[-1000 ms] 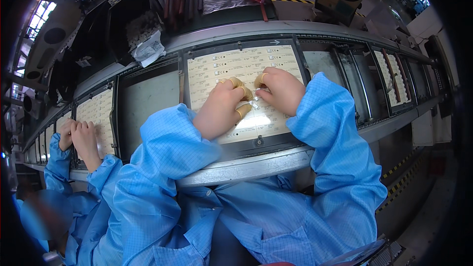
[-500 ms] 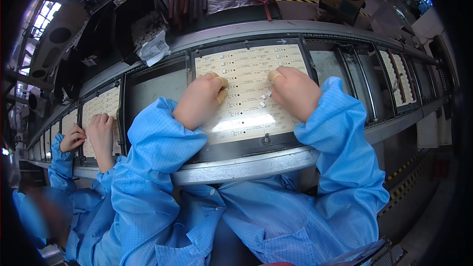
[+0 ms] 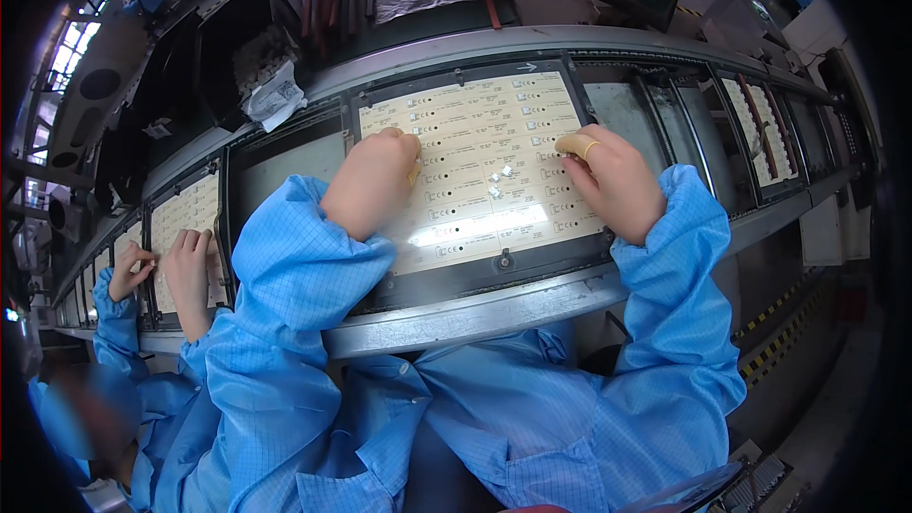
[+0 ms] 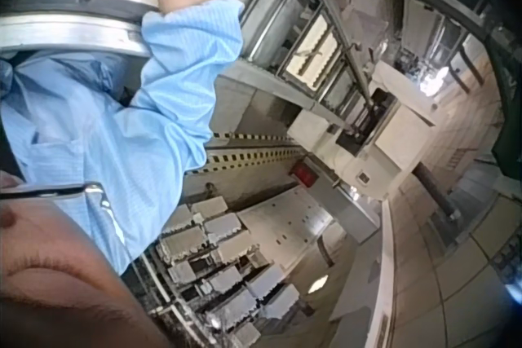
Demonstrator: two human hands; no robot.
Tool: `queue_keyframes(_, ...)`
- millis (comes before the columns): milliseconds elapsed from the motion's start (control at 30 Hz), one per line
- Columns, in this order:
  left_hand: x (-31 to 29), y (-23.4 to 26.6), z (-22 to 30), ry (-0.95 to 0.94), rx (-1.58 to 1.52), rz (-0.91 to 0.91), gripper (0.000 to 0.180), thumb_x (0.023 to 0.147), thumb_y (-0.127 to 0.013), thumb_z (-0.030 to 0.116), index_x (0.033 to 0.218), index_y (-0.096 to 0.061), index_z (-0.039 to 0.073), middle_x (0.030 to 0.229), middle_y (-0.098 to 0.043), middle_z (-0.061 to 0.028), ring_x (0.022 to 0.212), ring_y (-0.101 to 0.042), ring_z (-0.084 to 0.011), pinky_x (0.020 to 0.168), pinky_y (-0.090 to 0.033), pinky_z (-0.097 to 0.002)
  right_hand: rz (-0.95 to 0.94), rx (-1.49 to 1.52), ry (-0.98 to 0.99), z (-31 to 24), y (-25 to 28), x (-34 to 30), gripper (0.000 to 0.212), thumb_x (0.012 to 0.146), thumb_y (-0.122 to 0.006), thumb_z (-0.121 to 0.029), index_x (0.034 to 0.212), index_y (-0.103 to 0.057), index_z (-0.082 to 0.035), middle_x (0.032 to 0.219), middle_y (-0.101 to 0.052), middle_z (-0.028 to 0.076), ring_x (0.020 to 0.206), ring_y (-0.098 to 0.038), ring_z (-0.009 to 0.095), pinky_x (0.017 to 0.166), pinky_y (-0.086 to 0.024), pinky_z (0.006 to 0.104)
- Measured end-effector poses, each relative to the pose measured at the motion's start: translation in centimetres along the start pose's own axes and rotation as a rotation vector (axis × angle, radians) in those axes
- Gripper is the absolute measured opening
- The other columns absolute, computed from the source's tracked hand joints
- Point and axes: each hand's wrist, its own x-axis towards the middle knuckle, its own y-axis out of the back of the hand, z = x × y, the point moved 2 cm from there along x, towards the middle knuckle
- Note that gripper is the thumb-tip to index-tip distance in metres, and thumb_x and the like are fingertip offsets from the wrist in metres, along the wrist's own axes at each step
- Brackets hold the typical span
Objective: The recorder is assembling and inspecting electronic circuit boards on a production line, placing components and marking boards with a stylus.
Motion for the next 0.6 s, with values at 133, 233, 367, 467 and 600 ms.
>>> queue_keyframes(133,0.3,-0.2,0.4,-0.013,0.053,-0.041,0.010,0.073,-0.055,-0.001,0.081,-0.060,-0.004,0.085,-0.059,-0.0208,0.083,-0.059,-0.0357,0.076,-0.050,-0.0392,0.023,-0.004,-0.004,0.1,0.2,0.0,0.013,0.081,-0.059,-0.003,0.094,-0.059,0.000,0.087,-0.058,0.012,0.076,-0.059,0.027,0.067,-0.048,0.0314)
queue_keyframes(233,0.4,-0.4,0.5,-0.016,0.137,-0.042,0.013,0.079,-0.059,0.010,0.083,-0.061,-0.002,0.085,-0.060,-0.0185,0.080,-0.059,-0.0355,0.074,-0.048,-0.0401,0.038,-0.006,-0.013,0.3,0.2,0.1,0.013,0.081,-0.060,-0.003,0.094,-0.060,-0.001,0.087,-0.058,0.012,0.076,-0.059,0.027,0.066,-0.048,0.0317)
queue_keyframes(367,0.6,-0.7,0.2,-0.097,0.136,-0.037,0.012,0.080,-0.058,0.009,0.081,-0.060,-0.002,0.085,-0.060,-0.0184,0.079,-0.059,-0.0358,0.073,-0.049,-0.0402,-0.059,0.070,-0.036,0.9,-1.2,0.5,0.013,0.081,-0.060,-0.004,0.093,-0.061,-0.002,0.089,-0.059,0.013,0.077,-0.060,0.028,0.068,-0.049,0.0321)
queue_keyframes(467,0.6,-0.8,0.4,-0.059,-0.030,0.003,0.010,0.078,-0.057,0.006,0.083,-0.061,-0.001,0.085,-0.060,-0.0188,0.081,-0.059,-0.0358,0.074,-0.048,-0.0399,-0.140,0.071,-0.134,1.2,-1.8,0.9,0.013,0.082,-0.059,-0.006,0.094,-0.062,-0.002,0.090,-0.059,0.013,0.082,-0.059,0.030,0.074,-0.048,0.0345)
queue_keyframes(600,-0.3,-1.2,0.0,0.002,-0.214,0.050,0.015,0.078,-0.057,0.006,0.091,-0.063,0.001,0.088,-0.059,-0.0177,0.086,-0.057,-0.0356,0.076,-0.047,-0.0400,-0.113,0.014,-0.083,2.1,-2.8,1.0,0.012,0.081,-0.060,-0.007,0.092,-0.062,-0.002,0.090,-0.060,0.013,0.085,-0.059,0.030,0.075,-0.048,0.0346)
